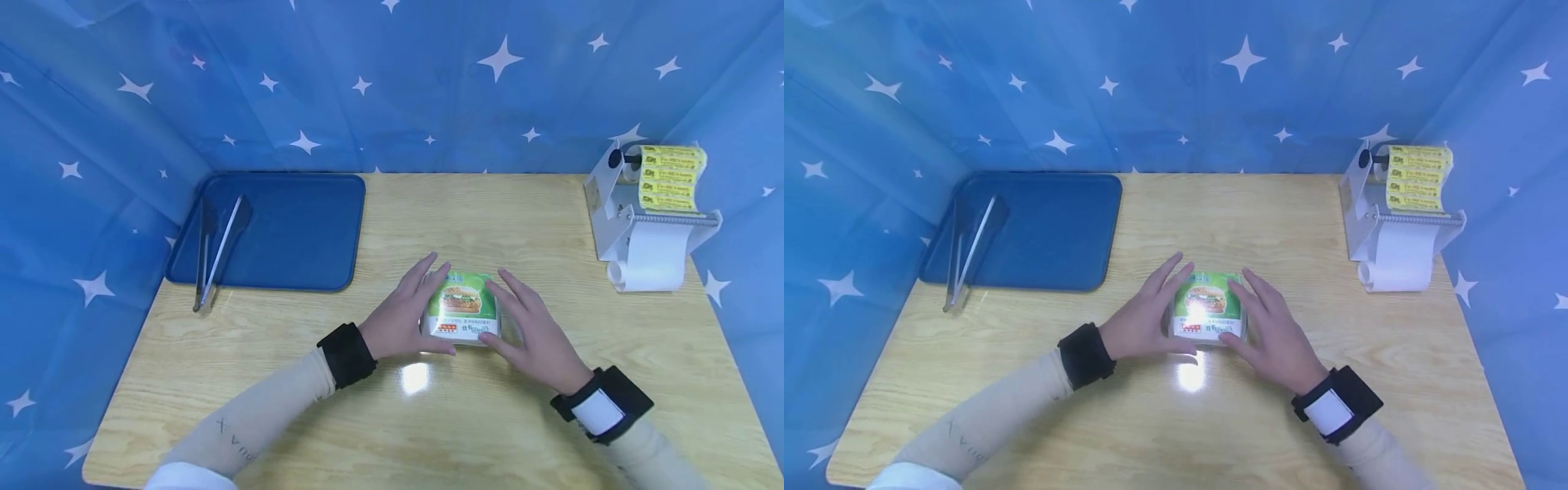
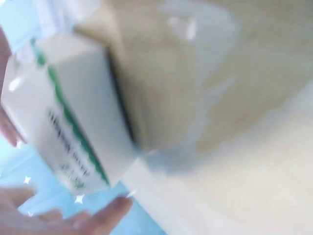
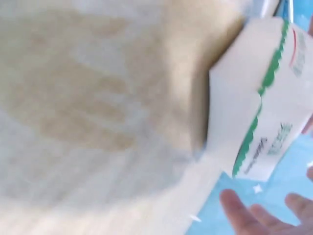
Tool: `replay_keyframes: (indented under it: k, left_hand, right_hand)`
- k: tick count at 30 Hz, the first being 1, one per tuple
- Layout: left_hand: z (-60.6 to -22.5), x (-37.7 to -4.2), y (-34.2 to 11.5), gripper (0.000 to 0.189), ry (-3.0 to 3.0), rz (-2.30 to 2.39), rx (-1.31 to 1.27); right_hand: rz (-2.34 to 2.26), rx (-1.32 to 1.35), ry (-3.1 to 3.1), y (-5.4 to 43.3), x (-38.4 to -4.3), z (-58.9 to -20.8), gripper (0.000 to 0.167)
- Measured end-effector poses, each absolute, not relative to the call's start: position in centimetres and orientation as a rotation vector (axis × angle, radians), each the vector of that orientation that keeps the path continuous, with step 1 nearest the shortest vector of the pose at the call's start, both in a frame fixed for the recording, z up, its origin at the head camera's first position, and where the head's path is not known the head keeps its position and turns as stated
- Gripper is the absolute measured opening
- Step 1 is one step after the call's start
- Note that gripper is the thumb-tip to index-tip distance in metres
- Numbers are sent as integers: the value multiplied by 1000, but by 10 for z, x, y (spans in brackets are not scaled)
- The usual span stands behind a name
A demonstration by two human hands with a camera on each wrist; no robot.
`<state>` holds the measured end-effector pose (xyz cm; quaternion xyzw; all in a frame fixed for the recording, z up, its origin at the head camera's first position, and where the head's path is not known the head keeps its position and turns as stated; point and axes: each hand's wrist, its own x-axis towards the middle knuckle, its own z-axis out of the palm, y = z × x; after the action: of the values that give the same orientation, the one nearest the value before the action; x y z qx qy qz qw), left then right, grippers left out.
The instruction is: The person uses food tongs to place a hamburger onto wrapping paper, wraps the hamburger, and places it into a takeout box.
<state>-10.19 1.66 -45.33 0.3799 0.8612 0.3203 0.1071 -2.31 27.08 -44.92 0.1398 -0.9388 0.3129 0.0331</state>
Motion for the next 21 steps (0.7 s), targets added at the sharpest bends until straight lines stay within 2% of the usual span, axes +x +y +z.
replay_keyframes:
  k: [7,14,21]
  left_hand:
    - [-444,-109,22,104,2463,770,1101]
    - [-448,-110,22,104,2447,811,1111]
    - [-451,-112,21,102,2477,818,1112]
  right_hand:
    - [1019,346,-3108,272,-34,-448,73]
    - [1132,280,-3111,269,-30,-457,74]
    - [1109,288,-3116,268,-32,-450,76]
